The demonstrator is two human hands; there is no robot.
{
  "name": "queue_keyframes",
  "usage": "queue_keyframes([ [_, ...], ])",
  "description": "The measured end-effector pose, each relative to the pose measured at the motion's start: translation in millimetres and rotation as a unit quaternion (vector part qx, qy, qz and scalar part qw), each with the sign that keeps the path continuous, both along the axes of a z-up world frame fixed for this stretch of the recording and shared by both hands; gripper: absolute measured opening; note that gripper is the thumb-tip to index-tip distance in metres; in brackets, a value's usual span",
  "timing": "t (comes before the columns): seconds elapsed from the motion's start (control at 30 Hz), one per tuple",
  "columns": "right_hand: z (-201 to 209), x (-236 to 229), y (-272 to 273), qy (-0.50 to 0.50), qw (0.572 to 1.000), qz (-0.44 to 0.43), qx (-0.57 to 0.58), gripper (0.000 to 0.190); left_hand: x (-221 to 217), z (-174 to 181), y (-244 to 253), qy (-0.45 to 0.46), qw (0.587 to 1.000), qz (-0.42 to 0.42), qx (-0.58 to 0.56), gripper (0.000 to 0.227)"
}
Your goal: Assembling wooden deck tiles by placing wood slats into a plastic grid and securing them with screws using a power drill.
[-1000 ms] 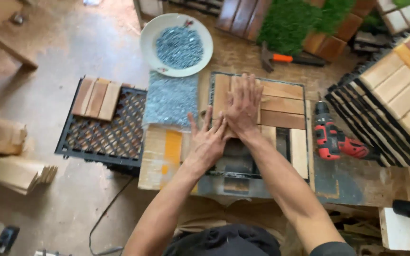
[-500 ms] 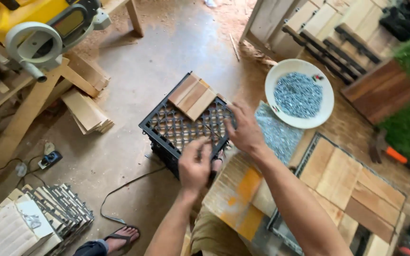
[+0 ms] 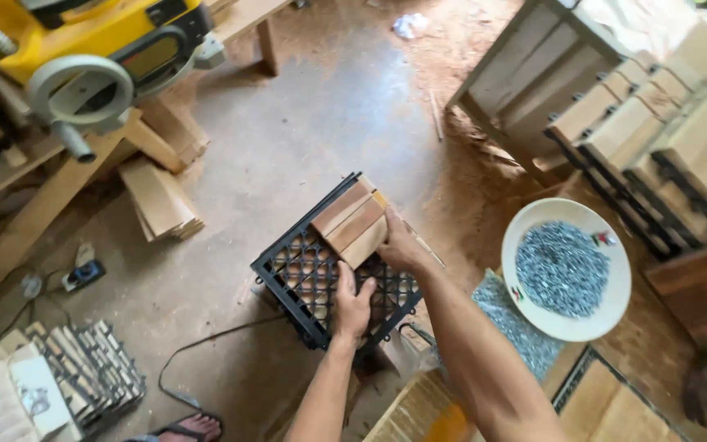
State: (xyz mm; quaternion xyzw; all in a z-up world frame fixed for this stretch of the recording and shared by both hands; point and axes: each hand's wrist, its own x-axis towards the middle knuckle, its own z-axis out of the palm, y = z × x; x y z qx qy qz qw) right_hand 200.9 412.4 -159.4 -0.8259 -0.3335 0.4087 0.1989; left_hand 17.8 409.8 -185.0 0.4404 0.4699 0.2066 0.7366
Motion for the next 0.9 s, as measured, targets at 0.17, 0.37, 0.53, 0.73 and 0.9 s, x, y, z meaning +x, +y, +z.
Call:
queue_keyframes([
  [0.17, 27, -16, 6, 0.108, 0.986, -0.124, 0.031, 0.095, 0, 17, -5, -0.05, 0.994, 0.077, -0.051, 0.09],
  [0.37, 0, -15, -30, -0.052, 0.995, 0.002, -0.082, 0.075, 12, -1, -1, 0.144, 0.978, -0.004, 0.153, 0.079],
  [0.53, 19, -14, -42, -0.103, 0.994, 0.027, -0.031, 0.067, 29, -45, 11, 0.277, 0.864, -0.102, 0.408, 0.079],
  [0.73, 62, -27, -53, -0.093, 0.995, 0.009, 0.039, 0.073, 12, -24, 23, 0.311, 0.834, -0.067, 0.452, 0.058],
  [0.9, 58, -35, -62, -0.154, 0.982, 0.102, 0.043, 0.084, -33, 10, 11, 0.129, 0.948, -0.032, 0.288, 0.051],
])
